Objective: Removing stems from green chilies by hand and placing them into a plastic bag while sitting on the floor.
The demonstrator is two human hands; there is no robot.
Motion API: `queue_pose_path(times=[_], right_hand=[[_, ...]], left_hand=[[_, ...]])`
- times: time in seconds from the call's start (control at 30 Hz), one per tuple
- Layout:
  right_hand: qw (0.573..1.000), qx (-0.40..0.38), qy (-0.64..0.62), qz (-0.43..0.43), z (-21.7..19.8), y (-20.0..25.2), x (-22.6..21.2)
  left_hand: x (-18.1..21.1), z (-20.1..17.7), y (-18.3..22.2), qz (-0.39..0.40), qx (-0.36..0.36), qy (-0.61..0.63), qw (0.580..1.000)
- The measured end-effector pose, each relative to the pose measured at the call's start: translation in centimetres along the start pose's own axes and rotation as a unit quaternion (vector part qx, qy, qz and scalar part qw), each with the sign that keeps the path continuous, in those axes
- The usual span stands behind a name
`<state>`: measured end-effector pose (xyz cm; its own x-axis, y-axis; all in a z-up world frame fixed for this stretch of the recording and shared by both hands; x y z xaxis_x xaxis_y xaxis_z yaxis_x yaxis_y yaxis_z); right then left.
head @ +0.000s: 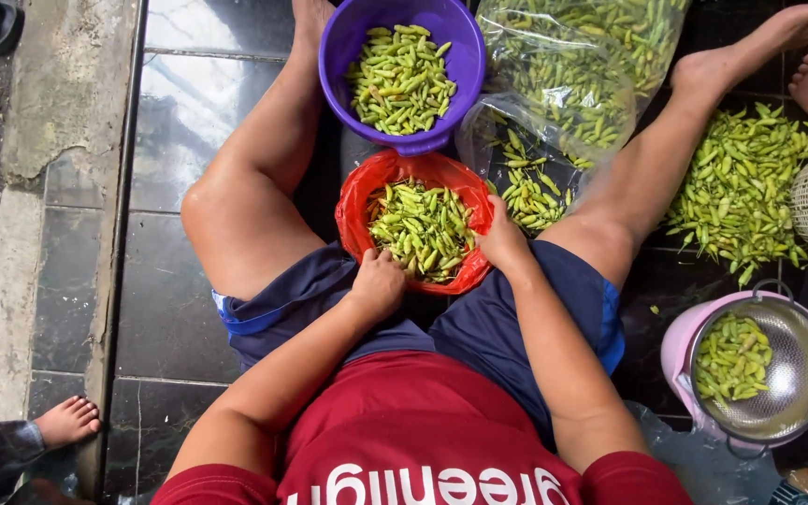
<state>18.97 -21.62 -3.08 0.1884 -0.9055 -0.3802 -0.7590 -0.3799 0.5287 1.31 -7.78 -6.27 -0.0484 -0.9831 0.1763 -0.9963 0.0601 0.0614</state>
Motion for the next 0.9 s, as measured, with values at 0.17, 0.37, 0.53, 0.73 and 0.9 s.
queue_pose_path(times=[0.17, 0.37, 0.53, 0.73, 0.9], right_hand=[[0.998, -0.013, 0.056, -0.019, 0.6, -2.2, 3.1], [0.991, 0.028, 0.128, -0.034, -2.0, 2.1, 0.2], [0.993, 0.073, 0.093, -0.013, -2.2, 3.1, -2.1], [0.989, 0.143, -0.010, -0.040, -4.0, 0.8, -2.1], [0.980, 0.190, -0.048, -0.031, -5.6, -0.4, -0.5]], left_hand=[[1.8, 1.1, 1.0, 0.007, -0.001, 0.033, 0.999], [2.8, -3.1, 0.9, -0.007, -0.176, 0.166, 0.970], [1.5, -7.9, 0.6, -0.036, -0.092, 0.052, 0.994], [-0.1, -3.5, -1.0, -0.073, -0.175, 0.007, 0.982], [-2.3, -4.5, -2.1, -0.123, -0.121, -0.011, 0.985]])
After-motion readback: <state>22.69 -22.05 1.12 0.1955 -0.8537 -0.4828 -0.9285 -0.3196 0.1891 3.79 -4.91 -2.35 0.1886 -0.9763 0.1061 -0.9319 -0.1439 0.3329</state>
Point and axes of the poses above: each hand's wrist, its own y-axis away from the middle knuckle, its own z-axis out of the palm, x = y × z, the point moved 10 cm from there along -y, towards the middle knuckle, and after that the axes turned 6 degrees about y, right-handed, at the moved point
